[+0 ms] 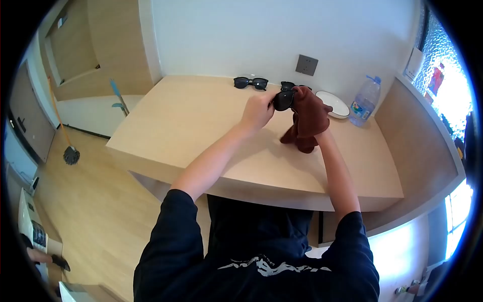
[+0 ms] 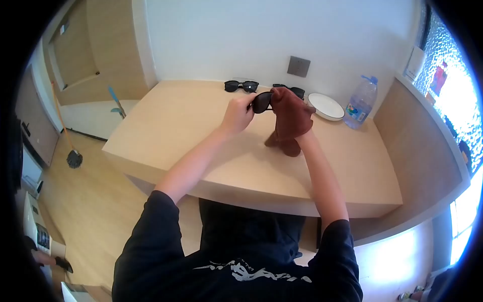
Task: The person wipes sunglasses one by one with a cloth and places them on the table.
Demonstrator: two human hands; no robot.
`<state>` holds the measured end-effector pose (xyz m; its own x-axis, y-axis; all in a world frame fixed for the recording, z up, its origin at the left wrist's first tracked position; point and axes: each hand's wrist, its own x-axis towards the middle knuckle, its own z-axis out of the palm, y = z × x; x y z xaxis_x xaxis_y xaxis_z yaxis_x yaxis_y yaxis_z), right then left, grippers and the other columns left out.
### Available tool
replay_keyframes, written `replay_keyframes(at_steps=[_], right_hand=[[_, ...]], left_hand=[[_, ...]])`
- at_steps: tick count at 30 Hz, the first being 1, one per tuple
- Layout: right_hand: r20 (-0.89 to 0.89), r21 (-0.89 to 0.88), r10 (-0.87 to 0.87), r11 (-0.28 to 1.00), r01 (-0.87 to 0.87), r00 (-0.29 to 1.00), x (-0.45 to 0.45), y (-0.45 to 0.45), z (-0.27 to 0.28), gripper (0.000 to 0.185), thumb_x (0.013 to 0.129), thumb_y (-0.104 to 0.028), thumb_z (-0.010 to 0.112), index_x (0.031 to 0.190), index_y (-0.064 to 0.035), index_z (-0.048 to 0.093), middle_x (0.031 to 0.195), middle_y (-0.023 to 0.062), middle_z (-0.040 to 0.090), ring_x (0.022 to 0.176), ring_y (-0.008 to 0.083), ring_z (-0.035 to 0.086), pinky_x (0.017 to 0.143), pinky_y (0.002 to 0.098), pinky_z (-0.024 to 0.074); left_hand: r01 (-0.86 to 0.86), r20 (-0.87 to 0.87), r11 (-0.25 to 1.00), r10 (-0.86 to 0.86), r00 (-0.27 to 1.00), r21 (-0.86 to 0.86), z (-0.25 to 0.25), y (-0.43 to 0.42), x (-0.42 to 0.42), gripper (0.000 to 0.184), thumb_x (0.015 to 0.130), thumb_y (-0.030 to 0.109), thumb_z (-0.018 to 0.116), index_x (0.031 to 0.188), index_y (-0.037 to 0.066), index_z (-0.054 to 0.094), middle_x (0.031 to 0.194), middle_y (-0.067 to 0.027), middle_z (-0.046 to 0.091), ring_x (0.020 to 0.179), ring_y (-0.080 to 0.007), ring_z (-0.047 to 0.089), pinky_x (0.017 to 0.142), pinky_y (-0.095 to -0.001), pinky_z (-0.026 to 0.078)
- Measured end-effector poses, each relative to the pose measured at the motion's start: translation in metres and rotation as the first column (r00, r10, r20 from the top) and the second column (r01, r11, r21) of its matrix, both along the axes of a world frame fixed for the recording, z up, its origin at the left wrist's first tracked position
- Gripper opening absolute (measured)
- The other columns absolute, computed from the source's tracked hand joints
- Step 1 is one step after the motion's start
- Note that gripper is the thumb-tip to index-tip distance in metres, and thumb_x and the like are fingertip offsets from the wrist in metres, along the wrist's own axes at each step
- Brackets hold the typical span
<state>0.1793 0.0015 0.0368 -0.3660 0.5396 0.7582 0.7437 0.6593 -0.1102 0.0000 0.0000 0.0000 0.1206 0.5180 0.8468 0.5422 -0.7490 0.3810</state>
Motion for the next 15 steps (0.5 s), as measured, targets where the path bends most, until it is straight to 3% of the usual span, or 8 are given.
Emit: replay_keyframes(at_steps=[3,5,6,8,9,11,13,15], right_hand=[[-0.01,-0.127,-0.01,0.992,0.008,1.0,-0.003,0.002,-0.009,0.02,0.097,-0.019,0.048,0.105,-0.0053,0.061,0.1,0.0079,0.068,0.1,0.0275,0.061,0.087,0.0351,0.0487],[0.077,-0.012,0.054,0.998,-0.054,0.996,0.018,0.021,-0.022,0.024,0.092,-0.028,0.056,0.103,-0.0065,0.06,0.099,0.009,0.065,0.097,0.0295,0.061,0.083,0.0367,0.049],[0.074,-0.019,0.047,0.999,-0.046,0.996,0.025,0.015,-0.021,0.024,0.092,-0.028,0.056,0.103,-0.0065,0.06,0.099,0.009,0.065,0.097,0.0295,0.061,0.083,0.0367,0.049],[0.355,0.04,-0.026,0.999,0.013,0.934,0.033,0.002,-0.011,0.047,0.076,-0.025,0.063,0.115,-0.0004,0.053,0.102,0.016,0.058,0.096,0.0304,0.06,0.083,0.0327,0.0502],[0.344,0.033,-0.024,0.999,0.013,0.939,0.037,0.008,-0.016,0.047,0.076,-0.025,0.063,0.115,-0.0004,0.053,0.102,0.016,0.058,0.096,0.0304,0.06,0.083,0.0327,0.0502],[0.354,-0.049,-0.161,0.98,0.191,0.921,0.052,0.03,-0.024,0.05,0.075,-0.032,0.065,0.11,0.0018,0.054,0.097,0.0176,0.06,0.092,0.0327,0.062,0.078,0.0381,0.0524],[0.369,0.05,-0.128,0.992,0.117,0.921,0.063,0.022,-0.013,0.046,0.074,-0.029,0.065,0.104,0.0044,0.054,0.094,0.0188,0.061,0.091,0.0345,0.063,0.073,0.0418,0.0538],[0.438,0.009,-0.135,0.989,0.146,0.889,0.062,0.024,-0.015,0.04,0.074,-0.025,0.064,0.101,0.0047,0.056,0.095,0.0186,0.061,0.091,0.0329,0.064,0.071,0.0416,0.0542]], left_hand=[[-0.008,0.02,0.999,0.007,1.0,0.032,-0.01,-0.001,-0.007,0.026,0.078,-0.005,0.057,0.103,-0.001,0.065,0.079,-0.022,0.064,0.071,-0.0366,0.064,0.062,-0.0398,0.049],[-0.058,0.079,0.992,0.049,0.996,0.113,-0.023,0.012,0.002,0.025,0.079,-0.004,0.056,0.102,-0.001,0.064,0.078,-0.022,0.063,0.068,-0.0363,0.062,0.061,-0.0402,0.048],[-0.019,0.1,0.997,0.012,0.995,0.075,-0.022,0.01,0.004,0.023,0.079,-0.004,0.057,0.101,-0.002,0.064,0.078,-0.022,0.063,0.066,-0.0365,0.062,0.059,-0.0401,0.047],[-0.047,0.121,0.996,0.038,0.992,0.071,-0.023,0.013,0.009,0.019,0.08,-0.001,0.056,0.097,0.001,0.065,0.074,-0.0209,0.062,0.065,-0.0373,0.062,0.058,-0.0429,0.047],[-0.082,0.139,0.994,0.072,0.988,0.069,-0.024,0.015,0.009,0.016,0.08,0.001,0.056,0.093,0.004,0.065,0.07,-0.0199,0.062,0.064,-0.0381,0.061,0.057,-0.0458,0.047],[-0.073,0.2,0.997,0.064,0.978,0.036,-0.014,0.014,0.008,0.014,0.081,0.002,0.056,0.092,0.004,0.065,0.07,-0.0201,0.061,0.065,-0.0382,0.061,0.057,-0.0461,0.046],[-0.068,0.255,0.998,0.065,0.965,0.003,-0.017,0.012,0.007,0.013,0.081,0.003,0.056,0.091,0.004,0.064,0.07,-0.0203,0.061,0.065,-0.0383,0.061,0.057,-0.0463,0.046],[-0.1,0.21,0.995,0.096,0.973,0.007,-0.024,0.016,0.012,0.011,0.081,0.005,0.057,0.089,0.004,0.063,0.069,-0.0202,0.061,0.064,-0.0386,0.061,0.057,-0.0456,0.046]])
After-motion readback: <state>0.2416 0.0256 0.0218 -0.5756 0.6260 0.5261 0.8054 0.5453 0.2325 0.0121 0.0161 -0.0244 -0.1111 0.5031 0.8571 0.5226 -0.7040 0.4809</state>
